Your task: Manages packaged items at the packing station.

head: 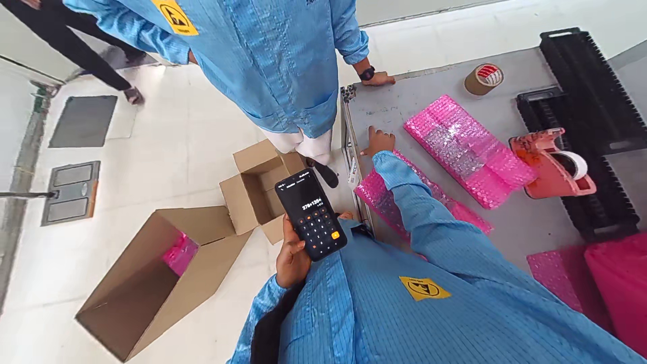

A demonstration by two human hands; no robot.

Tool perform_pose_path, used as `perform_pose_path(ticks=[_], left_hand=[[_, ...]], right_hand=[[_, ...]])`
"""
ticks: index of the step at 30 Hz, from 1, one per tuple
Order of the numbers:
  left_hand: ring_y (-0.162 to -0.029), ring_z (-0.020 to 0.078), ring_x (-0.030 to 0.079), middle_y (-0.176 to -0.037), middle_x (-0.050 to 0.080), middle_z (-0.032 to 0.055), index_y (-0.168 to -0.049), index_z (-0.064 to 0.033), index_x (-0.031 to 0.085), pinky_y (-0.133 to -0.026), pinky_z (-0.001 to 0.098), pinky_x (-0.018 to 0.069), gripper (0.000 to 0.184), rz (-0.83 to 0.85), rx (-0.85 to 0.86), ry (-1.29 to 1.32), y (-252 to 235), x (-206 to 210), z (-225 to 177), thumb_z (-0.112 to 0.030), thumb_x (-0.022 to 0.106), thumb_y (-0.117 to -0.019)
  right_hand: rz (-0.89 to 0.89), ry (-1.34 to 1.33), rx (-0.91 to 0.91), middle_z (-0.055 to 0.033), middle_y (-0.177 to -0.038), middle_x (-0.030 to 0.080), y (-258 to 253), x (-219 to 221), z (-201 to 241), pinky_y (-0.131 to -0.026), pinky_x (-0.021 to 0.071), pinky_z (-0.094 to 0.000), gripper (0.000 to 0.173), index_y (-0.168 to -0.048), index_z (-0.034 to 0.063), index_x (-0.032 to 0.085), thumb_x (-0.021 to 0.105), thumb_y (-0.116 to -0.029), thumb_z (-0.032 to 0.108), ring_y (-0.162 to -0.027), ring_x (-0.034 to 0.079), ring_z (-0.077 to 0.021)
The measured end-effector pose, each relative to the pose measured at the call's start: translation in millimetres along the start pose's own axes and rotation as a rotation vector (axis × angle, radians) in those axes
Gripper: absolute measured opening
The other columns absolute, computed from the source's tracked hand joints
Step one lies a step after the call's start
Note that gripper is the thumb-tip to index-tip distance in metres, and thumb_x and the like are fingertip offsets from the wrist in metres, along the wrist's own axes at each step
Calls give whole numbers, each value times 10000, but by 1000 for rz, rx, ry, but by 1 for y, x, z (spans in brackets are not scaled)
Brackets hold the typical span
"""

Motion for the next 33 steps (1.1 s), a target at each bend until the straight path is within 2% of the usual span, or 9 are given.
perform_pose_path(ticks=[2, 3, 4, 7, 10, 11, 14, 15, 33], left_hand=[[-1259, 210, 610, -1339, 642, 27, -1422, -222, 394, -1049, 415, 512, 588, 0, -3, -4, -1, 1, 1, -108, 615, -890], [-1258, 213, 611, -1339, 642, 30, -1421, -221, 396, -1048, 416, 512, 588, -1, -2, -1, -1, 1, 1, -102, 614, -888], [-1259, 217, 611, -1341, 640, 33, -1422, -219, 397, -1049, 419, 512, 590, -2, 0, 2, -1, 0, 0, -97, 612, -887], [-1269, 219, 605, -1350, 635, 35, -1436, -222, 381, -1055, 422, 509, 595, 2, 4, 1, 0, 1, 0, -106, 605, -897], [-1269, 225, 604, -1350, 634, 42, -1435, -219, 380, -1053, 431, 509, 592, 6, 3, 1, 1, 1, 0, -107, 604, -899], [-1267, 223, 606, -1346, 638, 41, -1431, -218, 386, -1052, 430, 509, 587, 5, 2, 0, 1, 1, -1, -107, 605, -898], [-1261, 219, 611, -1339, 642, 35, -1425, -214, 388, -1051, 424, 511, 582, 0, 4, -5, 2, 1, -1, -113, 614, -898], [-1263, 220, 609, -1341, 641, 36, -1428, -212, 385, -1051, 426, 511, 587, 0, 6, -4, 3, 1, -1, -111, 615, -897], [-1266, 230, 604, -1347, 631, 41, -1427, -224, 378, -1048, 435, 511, 590, -6, 14, 3, 10, -3, -2, -121, 616, -897]], right_hand=[[1, 12, 18, -316, -1354, 577, -1, -1, 1, -1056, 367, -698, 1206, -1665, 272, 91, 898, -771, 306, -1208, 578, -521], [4, 24, 25, -317, -1348, 574, -1, -1, 1, -1026, 398, -690, 1251, -1662, 315, 14, 894, -774, 307, -1184, 591, -520], [9, 32, 28, -316, -1353, 568, -1, -1, 2, -1001, 422, -677, 1252, -1660, 321, -1, 890, -781, 314, -1172, 598, -514], [-7, -13, 19, -330, -1381, 550, 1, -1, -1, -1003, 420, -685, 1107, -1647, 216, 219, 897, -775, 294, -1186, 589, -522], [1, -1, 16, -325, -1384, 551, 1, 0, -1, -993, 429, -674, 1117, -1655, 220, 192, 889, -786, 312, -1187, 592, -514], [2, -3, 11, -328, -1394, 543, 1, 1, -1, -996, 429, -674, 1093, -1648, 204, 221, 888, -789, 314, -1196, 586, -516], [22, 1, 2, -325, -1417, 521, 1, 1, -3, -996, 438, -673, 865, -1516, 85, 473, 880, -797, 340, -1217, 575, -512], [31, 8, 6, -319, -1418, 522, 1, 1, -3, -991, 446, -665, 812, -1473, 67, 521, 876, -800, 349, -1217, 575, -507], [6, -17, 10, -327, -1419, 520, 0, 3, -5, -986, 442, -682, 781, -1443, 67, 561, 885, -790, 346, -1214, 573, -516]])
Point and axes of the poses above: each hand's wrist, its own y-axis away from the middle knuckle, its own x-axis out of the palm, z = x × y, the point moved 7 cm from there along -y, towards the middle knuckle
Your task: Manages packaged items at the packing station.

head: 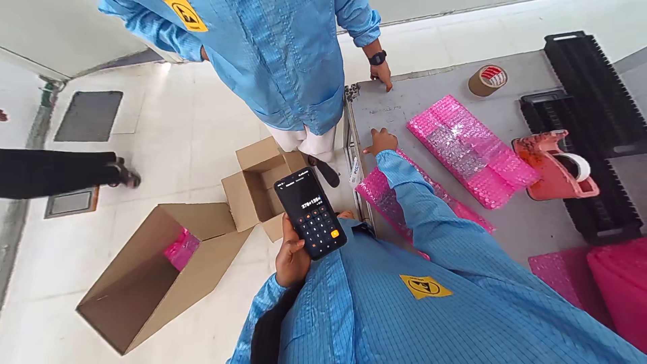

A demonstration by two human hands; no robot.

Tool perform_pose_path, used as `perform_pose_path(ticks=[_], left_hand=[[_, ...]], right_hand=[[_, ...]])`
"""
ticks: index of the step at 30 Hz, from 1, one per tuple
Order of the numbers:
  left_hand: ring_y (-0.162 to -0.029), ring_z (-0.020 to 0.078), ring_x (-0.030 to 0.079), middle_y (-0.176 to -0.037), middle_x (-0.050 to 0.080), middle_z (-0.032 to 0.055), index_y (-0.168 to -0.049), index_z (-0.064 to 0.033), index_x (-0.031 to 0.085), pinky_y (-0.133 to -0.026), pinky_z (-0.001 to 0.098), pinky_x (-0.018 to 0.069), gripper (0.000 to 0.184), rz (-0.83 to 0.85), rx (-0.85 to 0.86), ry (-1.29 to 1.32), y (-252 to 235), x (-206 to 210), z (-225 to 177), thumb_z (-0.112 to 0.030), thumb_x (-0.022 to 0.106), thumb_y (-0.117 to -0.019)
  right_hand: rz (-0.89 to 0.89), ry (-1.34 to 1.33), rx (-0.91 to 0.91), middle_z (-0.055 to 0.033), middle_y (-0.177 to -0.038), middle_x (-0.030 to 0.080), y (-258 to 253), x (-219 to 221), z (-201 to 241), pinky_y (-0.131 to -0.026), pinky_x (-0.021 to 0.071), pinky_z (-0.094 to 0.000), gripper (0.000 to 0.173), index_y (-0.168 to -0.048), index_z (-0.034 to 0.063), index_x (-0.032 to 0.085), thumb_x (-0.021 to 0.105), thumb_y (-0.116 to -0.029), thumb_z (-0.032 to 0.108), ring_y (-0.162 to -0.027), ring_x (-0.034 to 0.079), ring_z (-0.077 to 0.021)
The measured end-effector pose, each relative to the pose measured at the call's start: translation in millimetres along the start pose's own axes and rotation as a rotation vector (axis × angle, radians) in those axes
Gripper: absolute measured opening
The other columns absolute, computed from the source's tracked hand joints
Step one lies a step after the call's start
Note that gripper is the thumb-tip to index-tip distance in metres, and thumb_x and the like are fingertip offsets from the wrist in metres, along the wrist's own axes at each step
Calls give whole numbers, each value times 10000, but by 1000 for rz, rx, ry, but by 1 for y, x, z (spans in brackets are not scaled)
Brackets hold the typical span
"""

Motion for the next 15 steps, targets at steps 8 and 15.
perform_pose_path(ticks=[8, 15], left_hand=[[-1264, 218, 605, -1348, 628, 34, -1426, -211, 354, -1046, 427, 513, 605, -2, 4, 3, 1, 1, 0, -121, 626, -893], [-1261, 219, 608, -1340, 634, 33, -1424, -219, 359, -1041, 429, 517, 597, 4, 3, 4, 1, 2, 0, -122, 621, -896]], right_hand=[[2, 14, 3, -322, -1431, 512, 0, 0, -1, -980, 448, -677, 788, -1457, 86, 553, 879, -795, 363, -1216, 574, -513], [8, 5, 5, -332, -1439, 498, 0, 0, 0, -986, 450, -670, 777, -1452, 67, 551, 870, -807, 359, -1218, 571, -516]])
Point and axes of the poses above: each hand's wrist, its own y-axis away from the middle knuckle, its own x-axis out of the palm, z = x × y, the point moved 7 cm from there along -y, towards the middle knuckle
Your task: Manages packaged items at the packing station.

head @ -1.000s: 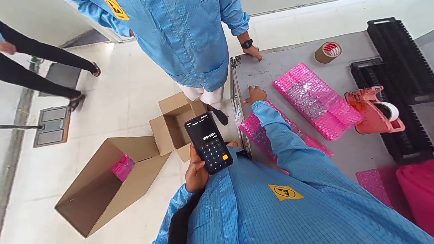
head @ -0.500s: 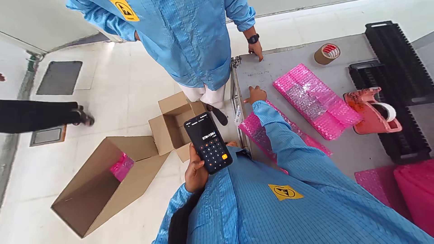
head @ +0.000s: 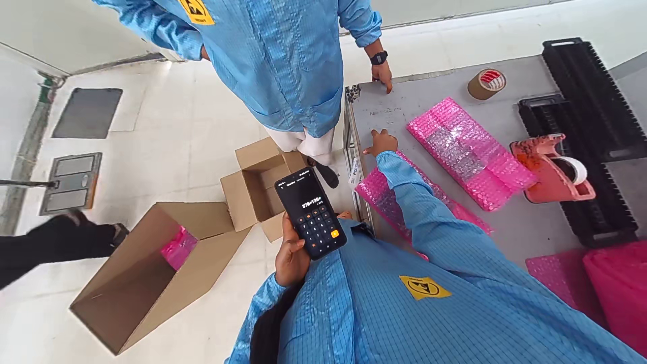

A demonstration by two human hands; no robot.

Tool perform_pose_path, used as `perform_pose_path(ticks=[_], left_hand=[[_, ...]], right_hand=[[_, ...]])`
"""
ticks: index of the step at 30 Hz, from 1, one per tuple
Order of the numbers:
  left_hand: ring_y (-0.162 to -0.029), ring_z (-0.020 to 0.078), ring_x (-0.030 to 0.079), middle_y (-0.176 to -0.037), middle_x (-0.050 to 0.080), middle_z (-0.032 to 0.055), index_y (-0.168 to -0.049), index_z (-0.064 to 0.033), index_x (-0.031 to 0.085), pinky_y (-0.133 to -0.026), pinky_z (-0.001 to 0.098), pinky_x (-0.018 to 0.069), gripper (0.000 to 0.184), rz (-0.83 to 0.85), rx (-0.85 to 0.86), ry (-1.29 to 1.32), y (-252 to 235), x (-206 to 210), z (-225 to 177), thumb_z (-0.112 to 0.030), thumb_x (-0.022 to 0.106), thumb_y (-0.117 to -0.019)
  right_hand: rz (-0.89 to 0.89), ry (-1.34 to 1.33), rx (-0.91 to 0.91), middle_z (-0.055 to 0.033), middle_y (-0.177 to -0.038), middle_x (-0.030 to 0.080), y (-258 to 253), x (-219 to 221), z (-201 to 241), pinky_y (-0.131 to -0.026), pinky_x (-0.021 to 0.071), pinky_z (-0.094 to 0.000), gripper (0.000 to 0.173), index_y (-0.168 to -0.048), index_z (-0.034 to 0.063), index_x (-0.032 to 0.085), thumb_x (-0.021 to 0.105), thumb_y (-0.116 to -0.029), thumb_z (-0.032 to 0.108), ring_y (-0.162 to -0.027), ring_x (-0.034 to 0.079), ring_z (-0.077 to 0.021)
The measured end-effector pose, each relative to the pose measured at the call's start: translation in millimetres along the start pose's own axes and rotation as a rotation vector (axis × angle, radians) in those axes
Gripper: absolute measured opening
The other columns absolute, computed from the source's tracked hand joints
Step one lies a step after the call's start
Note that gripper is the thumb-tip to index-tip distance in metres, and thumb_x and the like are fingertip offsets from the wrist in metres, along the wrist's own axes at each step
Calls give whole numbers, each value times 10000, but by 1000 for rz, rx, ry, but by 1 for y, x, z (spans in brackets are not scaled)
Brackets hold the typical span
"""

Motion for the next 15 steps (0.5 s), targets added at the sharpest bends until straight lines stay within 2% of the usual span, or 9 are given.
perform_pose_path(ticks=[15], left_hand=[[-1258, 219, 610, -1342, 635, 41, -1426, -213, 363, -1043, 430, 515, 597, 7, 16, 2, 2, -1, 0, -119, 616, -893]], right_hand=[[-19, -15, -11, -329, -1435, 501, -3, 4, -3, -986, 448, -677, 784, -1464, 80, 543, 867, -808, 361, -1201, 577, -517]])
Point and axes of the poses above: each hand's wrist, its own y-axis away from the middle knuckle, its own x-axis out of the palm, z = x × y, the point moved 7 cm from there along -y, towards the middle knuckle
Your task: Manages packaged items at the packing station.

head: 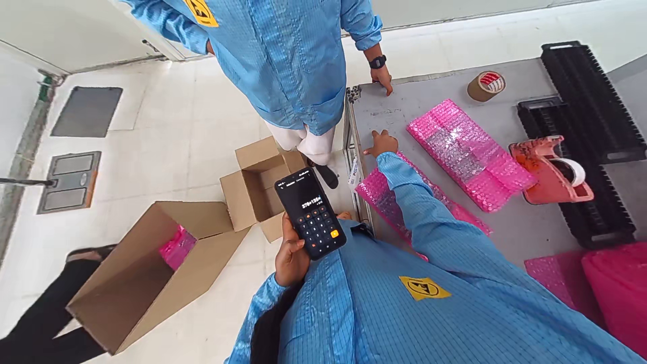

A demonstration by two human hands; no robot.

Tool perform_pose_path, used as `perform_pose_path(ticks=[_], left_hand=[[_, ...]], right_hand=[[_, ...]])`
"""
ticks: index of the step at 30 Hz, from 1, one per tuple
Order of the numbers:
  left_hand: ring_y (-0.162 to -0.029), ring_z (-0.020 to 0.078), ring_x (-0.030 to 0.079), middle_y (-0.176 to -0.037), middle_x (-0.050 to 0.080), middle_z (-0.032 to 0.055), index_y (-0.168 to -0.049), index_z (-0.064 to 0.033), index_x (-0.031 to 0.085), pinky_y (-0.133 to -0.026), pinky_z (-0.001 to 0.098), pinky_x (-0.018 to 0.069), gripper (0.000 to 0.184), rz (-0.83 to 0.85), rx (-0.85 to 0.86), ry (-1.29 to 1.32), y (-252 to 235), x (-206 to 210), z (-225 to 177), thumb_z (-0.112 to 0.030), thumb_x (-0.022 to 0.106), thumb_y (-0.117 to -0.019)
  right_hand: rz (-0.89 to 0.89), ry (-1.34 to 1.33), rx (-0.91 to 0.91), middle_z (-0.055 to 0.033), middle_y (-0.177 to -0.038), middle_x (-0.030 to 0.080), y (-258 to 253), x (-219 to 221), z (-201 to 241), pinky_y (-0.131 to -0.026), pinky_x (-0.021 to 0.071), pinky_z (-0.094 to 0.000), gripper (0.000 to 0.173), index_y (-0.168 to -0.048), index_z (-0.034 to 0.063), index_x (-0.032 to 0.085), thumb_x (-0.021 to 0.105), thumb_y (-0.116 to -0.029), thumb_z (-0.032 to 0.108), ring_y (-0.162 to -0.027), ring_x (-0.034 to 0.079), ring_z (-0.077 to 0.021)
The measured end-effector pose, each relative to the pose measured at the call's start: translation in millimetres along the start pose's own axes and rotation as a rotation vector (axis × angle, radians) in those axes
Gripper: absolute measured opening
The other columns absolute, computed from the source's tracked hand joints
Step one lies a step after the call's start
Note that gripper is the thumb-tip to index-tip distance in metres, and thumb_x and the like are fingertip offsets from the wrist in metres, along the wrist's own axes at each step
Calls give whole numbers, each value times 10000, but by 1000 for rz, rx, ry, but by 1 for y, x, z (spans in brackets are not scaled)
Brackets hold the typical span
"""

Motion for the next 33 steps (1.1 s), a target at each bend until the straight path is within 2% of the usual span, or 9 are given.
perform_pose_path(ticks=[18, 22, 23, 26, 27, 29, 33], left_hand=[[-1263, 225, 607, -1343, 634, 43, -1426, -211, 366, -1051, 425, 509, 594, 1, 5, 11, 2, -1, 0, -100, 606, -895], [-1251, 209, 613, -1338, 634, 22, -1423, -209, 335, -1036, 415, 522, 611, -14, 4, -33, 2, -1, -2, -108, 604, -883], [-1251, 209, 613, -1339, 634, 23, -1429, -208, 339, -1038, 414, 520, 615, -14, 2, -32, 2, -1, -2, -104, 602, -883], [-1249, 210, 615, -1336, 637, 23, -1426, -209, 339, -1039, 413, 520, 619, -16, -3, -28, 2, -1, -3, -88, 599, -877], [-1253, 209, 613, -1337, 636, 23, -1426, -210, 341, -1040, 415, 519, 617, -13, -1, -26, 2, 0, -3, -86, 596, -878], [-1254, 207, 612, -1336, 637, 20, -1419, -214, 350, -1042, 413, 517, 610, -12, 1, -21, 2, 0, -3, -84, 594, -875], [-1258, 209, 608, -1337, 635, 25, -1424, -211, 344, -1048, 416, 512, 619, -7, 3, -17, 2, -1, -3, -75, 588, -872]], right_hand=[[0, 27, 15, -305, -1443, 505, 1, -2, 0, -970, 464, -658, 793, -1478, 108, 537, 864, -811, 388, -1176, 599, -494], [-17, -22, 5, -332, -1441, 494, 1, -1, -1, -970, 455, -685, 799, -1474, 96, 540, 876, -800, 361, -1183, 578, -538], [-27, -25, 8, -329, -1435, 501, 0, 0, -2, -964, 460, -681, 829, -1494, 106, 517, 882, -793, 357, -1178, 581, -535], [-31, -7, 16, -320, -1430, 512, -1, 0, -2, -951, 468, -670, 1011, -1614, 171, 327, 883, -791, 359, -1168, 593, -526], [-30, 2, 17, -318, -1431, 512, -1, -1, -2, -950, 471, -665, 1012, -1615, 168, 322, 879, -794, 368, -1168, 595, -521], [-39, 11, 14, -324, -1433, 508, 0, -2, -2, -943, 473, -671, 934, -1566, 127, 416, 879, -792, 374, -1167, 595, -524], [-35, 23, 21, -308, -1439, 510, 0, -1, -2, -937, 481, -662, 931, -1558, 123, 430, 882, -787, 384, -1167, 599, -514]])
Point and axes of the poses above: each hand's wrist, its own y-axis away from the middle knuckle, its own x-axis out of the palm, z = x × y, the point moved 7 cm from there along -y, towards the middle knuckle
